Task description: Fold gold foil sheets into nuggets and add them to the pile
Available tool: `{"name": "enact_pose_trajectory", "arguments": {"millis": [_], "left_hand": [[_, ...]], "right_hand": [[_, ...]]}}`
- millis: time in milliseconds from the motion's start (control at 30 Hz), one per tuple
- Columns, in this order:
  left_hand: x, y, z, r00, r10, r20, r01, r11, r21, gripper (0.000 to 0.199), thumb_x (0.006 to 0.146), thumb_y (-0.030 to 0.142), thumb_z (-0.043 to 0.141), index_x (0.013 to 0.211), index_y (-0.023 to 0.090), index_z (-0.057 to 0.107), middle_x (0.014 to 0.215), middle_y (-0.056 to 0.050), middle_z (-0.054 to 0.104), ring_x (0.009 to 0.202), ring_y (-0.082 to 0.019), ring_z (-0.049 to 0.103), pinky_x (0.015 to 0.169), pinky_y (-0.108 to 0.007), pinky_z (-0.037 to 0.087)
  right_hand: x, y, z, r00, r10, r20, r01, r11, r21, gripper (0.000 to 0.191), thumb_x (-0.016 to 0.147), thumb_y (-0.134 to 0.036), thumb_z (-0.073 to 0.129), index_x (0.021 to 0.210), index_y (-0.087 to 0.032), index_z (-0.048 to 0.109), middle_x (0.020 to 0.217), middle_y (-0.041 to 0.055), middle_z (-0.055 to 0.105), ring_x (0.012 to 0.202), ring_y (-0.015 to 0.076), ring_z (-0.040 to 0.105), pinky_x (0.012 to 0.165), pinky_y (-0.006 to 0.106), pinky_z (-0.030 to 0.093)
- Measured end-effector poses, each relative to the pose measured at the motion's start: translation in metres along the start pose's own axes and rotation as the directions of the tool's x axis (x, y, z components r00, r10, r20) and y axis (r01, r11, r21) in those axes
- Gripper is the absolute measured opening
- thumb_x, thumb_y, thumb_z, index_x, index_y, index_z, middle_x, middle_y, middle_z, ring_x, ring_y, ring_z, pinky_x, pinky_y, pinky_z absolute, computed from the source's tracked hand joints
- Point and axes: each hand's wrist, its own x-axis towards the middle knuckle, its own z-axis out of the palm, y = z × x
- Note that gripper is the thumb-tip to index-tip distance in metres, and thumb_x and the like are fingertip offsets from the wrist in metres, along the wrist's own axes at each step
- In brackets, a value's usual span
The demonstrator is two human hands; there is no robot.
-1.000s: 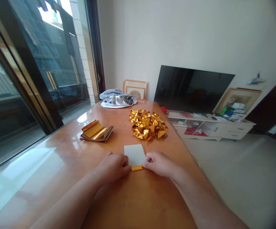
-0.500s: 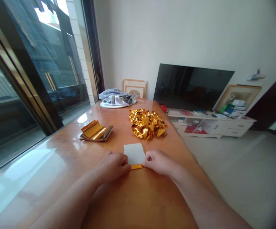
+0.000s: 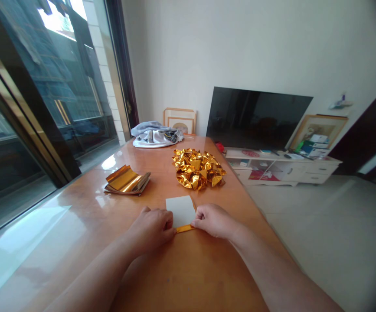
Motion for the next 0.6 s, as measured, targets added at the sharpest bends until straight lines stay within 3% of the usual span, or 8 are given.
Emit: {"name": "enact_pose_trajectory", "arguments": {"millis": [100,200,267,433,600], "left_hand": [[-0.001,0.005,-0.001,0.996,0.077,-0.050,-0.078,0.997,-0.019,0.010,0.084,0.025,0.061,0.093,0.024,0.064,0.093,-0.001,0.067,0.091,-0.022,0.060,0.082,-0.034,0.038],[-0.002,0.010,-0.002,0.973,0.224,-0.048,-0.226,0.973,-0.038,0.036,0.084,0.010,0.054,0.110,0.031,0.066,0.104,-0.002,0.064,0.101,-0.022,0.058,0.085,-0.032,0.040],[-0.003,0.013,-0.003,0.958,0.287,-0.018,-0.287,0.957,-0.045,0.046,0.086,0.006,0.048,0.116,0.036,0.067,0.101,-0.003,0.062,0.097,-0.021,0.057,0.082,-0.030,0.041],[-0.003,0.016,-0.005,0.937,0.348,0.034,-0.346,0.937,-0.049,0.037,0.092,0.010,0.045,0.099,0.032,0.075,0.088,-0.004,0.057,0.084,-0.019,0.055,0.072,-0.028,0.040],[-0.003,0.014,-0.004,0.943,0.331,0.044,-0.329,0.943,-0.046,0.040,0.094,0.014,0.046,0.111,0.036,0.074,0.089,-0.005,0.057,0.084,-0.020,0.055,0.073,-0.029,0.039]], "right_hand": [[0.000,0.000,0.000,1.000,-0.001,0.011,0.001,1.000,-0.008,0.022,0.080,-0.045,0.071,0.078,-0.023,0.068,0.071,-0.0049,0.070,0.062,0.0112,0.057,0.052,0.024,0.027],[-0.001,-0.001,-0.002,1.000,-0.004,0.000,0.004,0.999,-0.041,0.022,0.081,-0.045,0.070,0.077,-0.023,0.067,0.072,-0.0050,0.069,0.063,0.0114,0.056,0.052,0.024,0.026],[-0.001,-0.002,-0.003,1.000,0.018,-0.020,-0.020,0.996,-0.082,0.025,0.079,-0.048,0.072,0.076,-0.024,0.065,0.073,-0.0049,0.069,0.064,0.0117,0.056,0.053,0.024,0.025],[-0.003,-0.003,-0.010,0.996,0.084,-0.023,-0.087,0.981,-0.173,0.037,0.075,-0.061,0.073,0.076,-0.025,0.064,0.072,-0.0044,0.067,0.061,0.0122,0.052,0.053,0.026,0.022],[-0.005,0.007,-0.020,0.991,0.134,0.001,-0.130,0.969,-0.210,0.041,0.074,-0.065,0.072,0.078,-0.025,0.064,0.073,-0.0042,0.066,0.060,0.0126,0.051,0.053,0.026,0.023]]}}
